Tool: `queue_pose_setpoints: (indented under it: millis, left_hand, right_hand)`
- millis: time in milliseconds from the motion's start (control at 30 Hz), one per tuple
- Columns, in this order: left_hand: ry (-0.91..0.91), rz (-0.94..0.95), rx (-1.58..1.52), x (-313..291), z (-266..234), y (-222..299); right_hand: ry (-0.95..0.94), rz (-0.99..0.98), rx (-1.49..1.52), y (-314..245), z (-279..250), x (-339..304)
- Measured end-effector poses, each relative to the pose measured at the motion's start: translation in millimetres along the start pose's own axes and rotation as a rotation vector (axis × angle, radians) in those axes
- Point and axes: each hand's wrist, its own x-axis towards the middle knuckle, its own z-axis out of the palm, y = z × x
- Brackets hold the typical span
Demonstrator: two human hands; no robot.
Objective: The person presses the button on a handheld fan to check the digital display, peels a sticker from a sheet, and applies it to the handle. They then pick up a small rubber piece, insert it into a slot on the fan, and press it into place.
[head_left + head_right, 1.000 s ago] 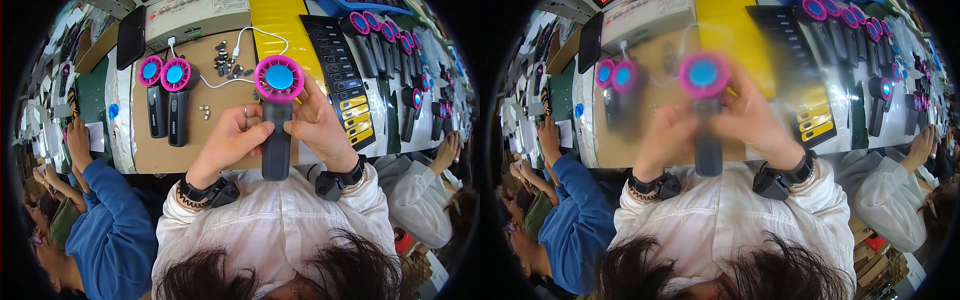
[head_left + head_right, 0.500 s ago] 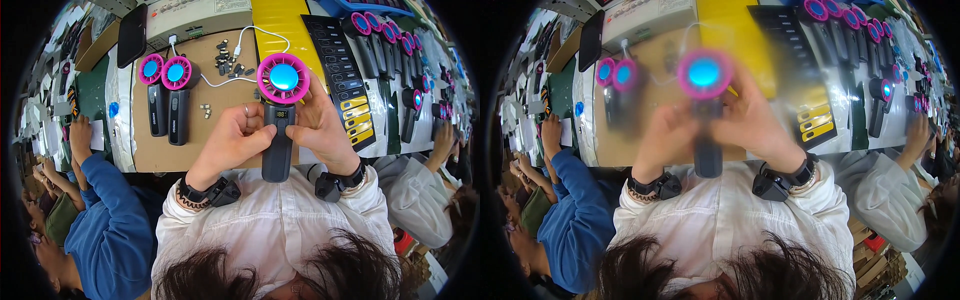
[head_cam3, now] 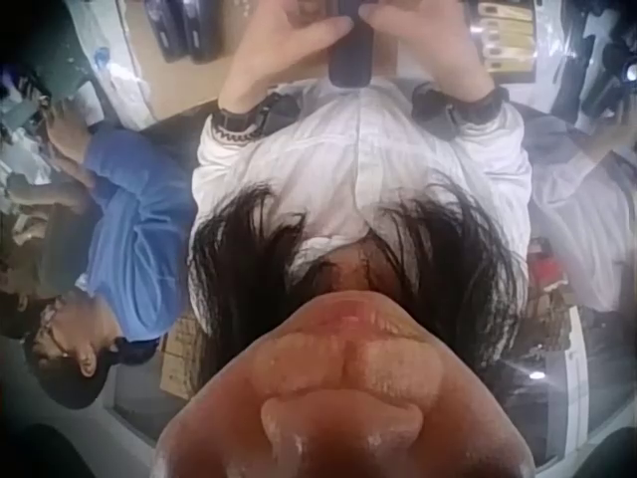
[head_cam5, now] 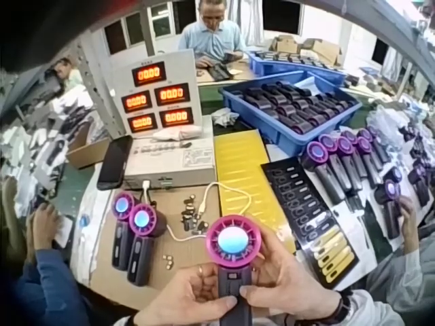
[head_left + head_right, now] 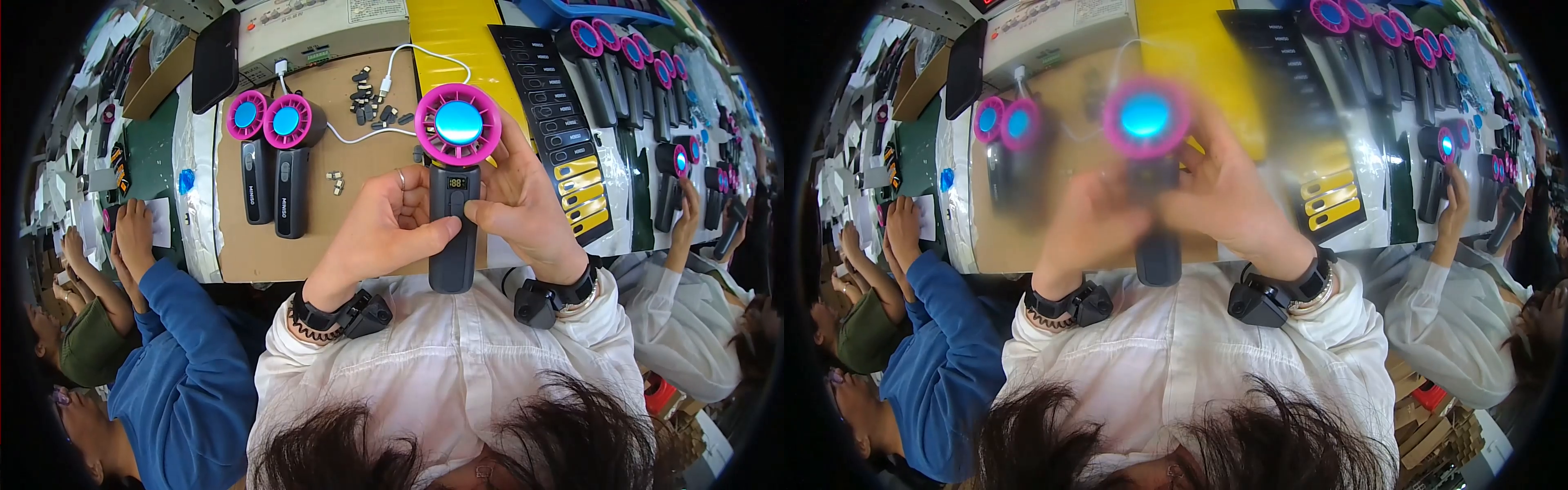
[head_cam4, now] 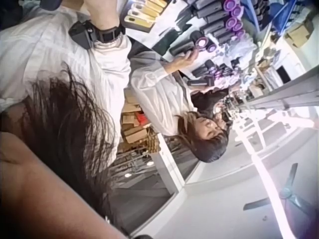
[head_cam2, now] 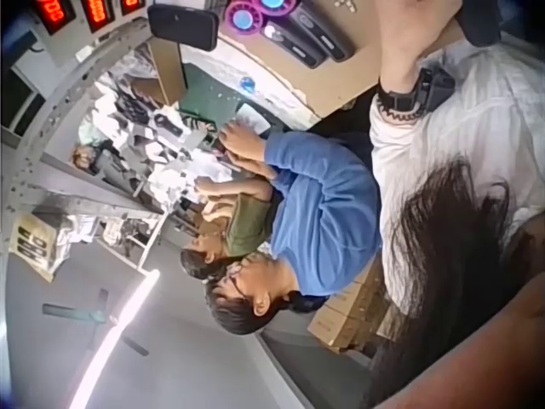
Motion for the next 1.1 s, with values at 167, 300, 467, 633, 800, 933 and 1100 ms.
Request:
queue_pose_setpoints:
  millis: [167, 300, 467, 633, 800, 933, 1100]
  left_hand:
    - [0.009, 0.017, 0.063, 1, 0, -2]
    - [0.009, 0.014, 0.02, 0, 2, -1]
    - [0.043, 0.027, 0.008, 0, 3, -3]
    - [0.044, 0.026, 0.043, -2, 3, -3]
    - [0.051, 0.045, 0.087, 0, 4, -3]
    - [0.063, 0.031, 0.061, -1, 6, -2]
    - [0.058, 0.033, 0.042, -2, 5, -4]
  right_hand:
    - [-0.016, -0.011, 0.016, 2, -1, 0]
    - [-0.007, -0.011, 0.0, 0, 0, -1]
    - [0.018, -0.006, -0.015, -1, 1, 0]
    - [-0.004, -0.035, -0.004, 3, 1, -1]
    - [-0.026, -0.068, 0.024, 8, -3, -1]
    - [-0.038, -0.075, 0.046, 9, -4, -1]
    - [-0.048, -0.073, 0.027, 8, -4, -1]
